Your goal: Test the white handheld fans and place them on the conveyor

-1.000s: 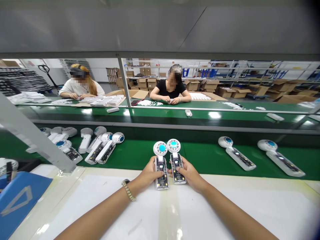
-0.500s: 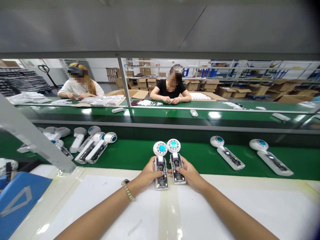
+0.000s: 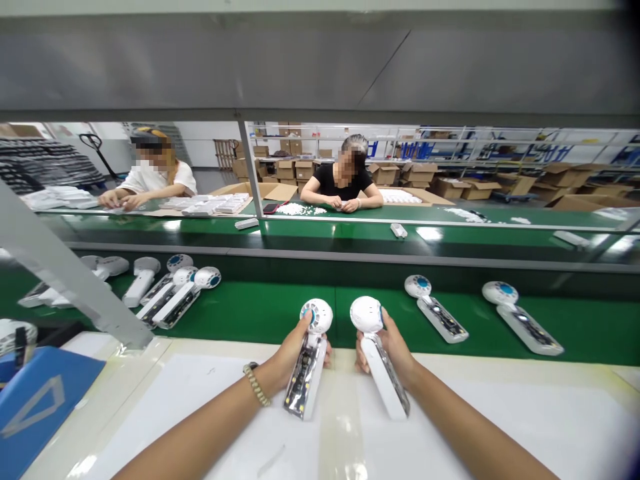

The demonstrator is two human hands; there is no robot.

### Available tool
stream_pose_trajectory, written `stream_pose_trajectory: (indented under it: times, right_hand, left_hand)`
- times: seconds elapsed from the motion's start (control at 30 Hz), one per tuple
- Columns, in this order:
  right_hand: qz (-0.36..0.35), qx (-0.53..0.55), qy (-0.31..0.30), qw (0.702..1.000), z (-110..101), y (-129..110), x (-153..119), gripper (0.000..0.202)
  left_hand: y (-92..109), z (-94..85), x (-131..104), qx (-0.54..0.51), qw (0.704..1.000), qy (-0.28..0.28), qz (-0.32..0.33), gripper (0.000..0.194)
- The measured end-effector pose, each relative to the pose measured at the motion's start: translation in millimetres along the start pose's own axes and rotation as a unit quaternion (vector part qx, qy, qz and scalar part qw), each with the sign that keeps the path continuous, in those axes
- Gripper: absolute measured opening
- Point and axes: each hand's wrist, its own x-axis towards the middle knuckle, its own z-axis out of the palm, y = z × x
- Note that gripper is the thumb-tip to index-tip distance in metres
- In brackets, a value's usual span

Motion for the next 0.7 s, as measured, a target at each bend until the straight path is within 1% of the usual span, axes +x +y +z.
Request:
stream_pose_trajectory:
  times: [0.07, 0.13, 0.17, 0.2, 0.23, 0.27, 0.33, 0.37, 0.4, 0.47, 0.5, 0.53, 0.57, 0.6, 0.63, 0.67, 0.7]
  right_hand:
    - [-0.019, -0.029, 0.027, 0.999, -7, -1, 5, 0.067]
    - [-0.072, -0.101, 0.086, 0.989, -17, -4, 12, 0.06]
    - [-0.102, -0.145, 0.12, 0.977, -23, -7, 14, 0.054]
    - [-0.13, -0.182, 0.152, 0.963, -29, -9, 16, 0.047]
    - [-0.152, -0.216, 0.175, 0.949, -34, -11, 18, 0.045]
    - [-0.168, -0.248, 0.188, 0.935, -39, -12, 18, 0.05]
    - [-0.187, -0.315, 0.196, 0.91, -45, -13, 17, 0.068]
    - [-0.197, -0.357, 0.199, 0.891, -46, -12, 16, 0.072]
    - [-0.211, -0.398, 0.203, 0.869, -46, -10, 15, 0.073]
    - [-0.256, -0.45, 0.217, 0.827, -46, -7, 14, 0.068]
    - [-0.291, -0.466, 0.23, 0.804, -46, -7, 14, 0.061]
    - [-0.329, -0.484, 0.255, 0.769, -49, -9, 13, 0.053]
    - [-0.363, -0.505, 0.291, 0.727, -54, -11, 10, 0.046]
    - [-0.387, -0.525, 0.334, 0.681, -61, -16, 6, 0.04]
    - [-0.399, -0.55, 0.382, 0.627, -71, -22, 1, 0.035]
    - [-0.397, -0.56, 0.421, 0.593, -83, -29, -7, 0.031]
    - [-0.392, -0.561, 0.446, 0.577, -97, -37, -16, 0.027]
  left_hand:
    - [-1, -4.0, 3, 0.034, 0.999, 0.031, 0.015, 0.056]
    - [1, -10.0, 8, 0.074, 0.991, 0.087, 0.063, 0.052]
    - [3, -13.6, 11, 0.097, 0.983, 0.122, 0.095, 0.05]
    - [5, -17.2, 14, 0.12, 0.972, 0.158, 0.127, 0.047]
    - [7, -20.5, 16, 0.141, 0.959, 0.19, 0.157, 0.047]
    - [8, -23.2, 18, 0.153, 0.947, 0.217, 0.181, 0.05]
    - [10, -25.5, 18, 0.194, 0.918, 0.252, 0.236, 0.063]
    - [9, -24.7, 16, 0.235, 0.894, 0.264, 0.276, 0.068]
    - [8, -22.7, 13, 0.285, 0.864, 0.267, 0.319, 0.07]
    - [5, -16.3, 5, 0.383, 0.801, 0.243, 0.39, 0.066]
    - [3, -12.6, 0, 0.415, 0.782, 0.219, 0.411, 0.061]
    - [0, -9.0, -4, 0.43, 0.776, 0.189, 0.42, 0.056]
    - [-2, -5.8, -7, 0.437, 0.776, 0.159, 0.426, 0.05]
    - [-4, -3.2, -10, 0.442, 0.776, 0.131, 0.431, 0.044]
    - [-5, -1.3, -13, 0.447, 0.774, 0.106, 0.435, 0.039]
    - [-7, 0.0, -15, 0.457, 0.77, 0.081, 0.438, 0.036]
    - [-8, 0.6, -16, 0.469, 0.762, 0.059, 0.442, 0.034]
